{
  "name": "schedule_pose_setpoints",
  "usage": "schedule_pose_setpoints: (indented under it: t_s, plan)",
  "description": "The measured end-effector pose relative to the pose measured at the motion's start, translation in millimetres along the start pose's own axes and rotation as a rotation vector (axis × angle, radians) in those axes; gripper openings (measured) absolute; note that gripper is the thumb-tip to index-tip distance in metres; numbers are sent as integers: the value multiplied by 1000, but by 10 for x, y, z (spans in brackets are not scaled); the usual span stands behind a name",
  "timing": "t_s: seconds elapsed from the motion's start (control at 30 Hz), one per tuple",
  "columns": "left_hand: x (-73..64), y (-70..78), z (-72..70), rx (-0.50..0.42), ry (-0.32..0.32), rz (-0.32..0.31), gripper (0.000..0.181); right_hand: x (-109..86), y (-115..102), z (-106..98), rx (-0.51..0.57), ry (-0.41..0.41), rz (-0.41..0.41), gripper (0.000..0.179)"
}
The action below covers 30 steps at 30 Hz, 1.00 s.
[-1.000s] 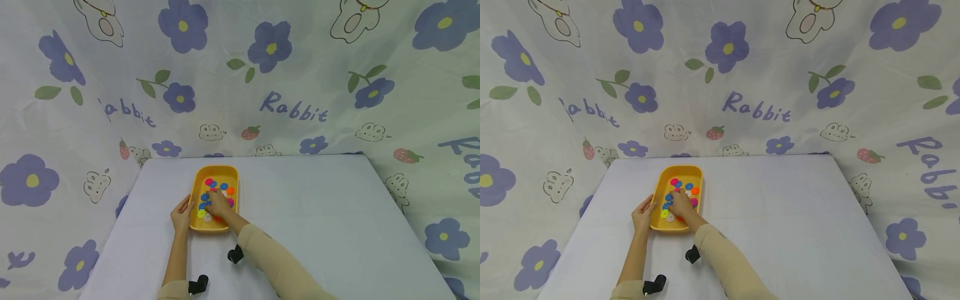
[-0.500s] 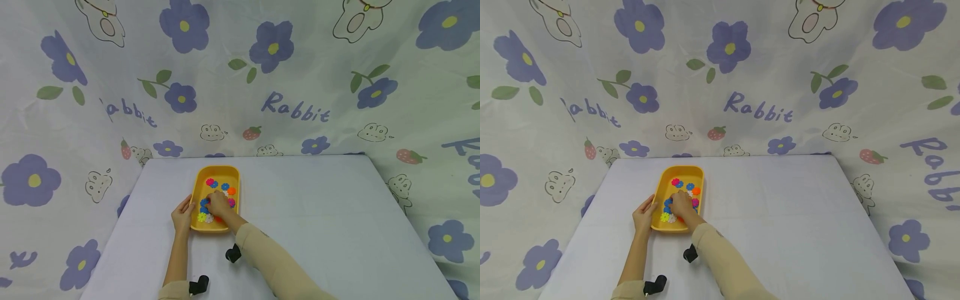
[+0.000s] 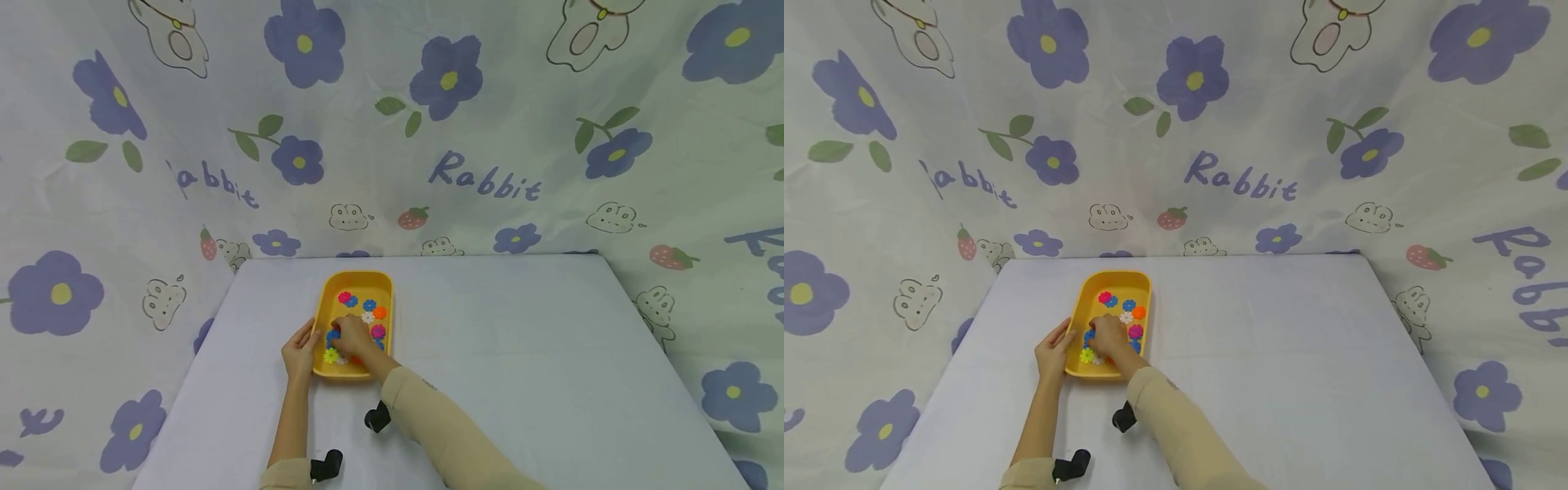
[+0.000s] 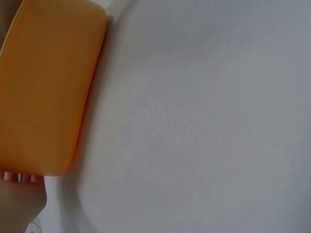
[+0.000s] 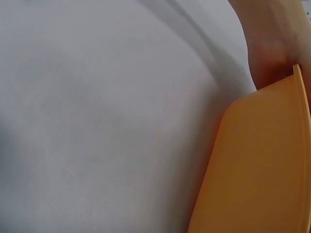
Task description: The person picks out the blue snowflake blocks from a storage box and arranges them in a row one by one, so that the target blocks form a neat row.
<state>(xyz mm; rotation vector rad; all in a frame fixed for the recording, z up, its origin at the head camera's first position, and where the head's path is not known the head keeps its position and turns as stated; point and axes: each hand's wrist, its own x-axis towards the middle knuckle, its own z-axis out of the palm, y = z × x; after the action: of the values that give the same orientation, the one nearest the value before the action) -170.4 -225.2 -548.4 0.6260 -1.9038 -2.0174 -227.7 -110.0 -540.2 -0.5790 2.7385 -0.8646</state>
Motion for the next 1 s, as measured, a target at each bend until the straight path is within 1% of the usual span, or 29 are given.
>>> schedule_pose_setpoints:
  t_s: [0.13, 0.2, 0.27, 0.33, 0.4, 0.47, 0.53, 0.6, 0.63, 0.73, 0.8, 0.9, 1.0]
  plan:
    - [-12, -4, 4, 7, -2, 2, 37, -13, 0, 22, 15, -3, 28, 34]
    - [-12, -2, 5, 7, 1, 3, 36, -20, 10, 21, 73, 3, 30, 29]
    - [-10, -1, 7, 11, 2, 5, 37, -20, 25, 12, 168, 25, 24, 25]
    - [-6, 1, 11, 18, -3, 7, 37, -15, 48, -9, 316, 44, 19, 22]
    - [-1, 4, 13, 29, -12, 16, 37, -15, 77, -48, 507, 51, 18, 22]
    - [3, 6, 15, 36, -16, 20, 37, -15, 108, -113, 703, 36, 20, 26]
    - [7, 8, 16, 38, -9, 22, 37, -20, 145, -194, 864, 3, 30, 31]
    - [4, 8, 16, 40, 1, 22, 36, -31, 183, -280, 965, -25, 41, 35]
    - [1, 8, 14, 40, 4, 21, 36, -46, 200, -329, 998, -39, 42, 37]
    - [-15, 9, 7, 56, 3, 23, 36, -114, 253, -463, 1027, -68, 35, 42]
    - [-27, 11, 0, 66, -6, 26, 36, -191, 281, -569, 1007, -79, 34, 45]
    - [-31, 25, -12, 76, -21, 19, 37, -306, 345, -739, 931, -67, 7, 47]
    - [-36, 42, -17, 73, -26, 13, 37, -365, 454, -841, 855, -17, -18, 48]
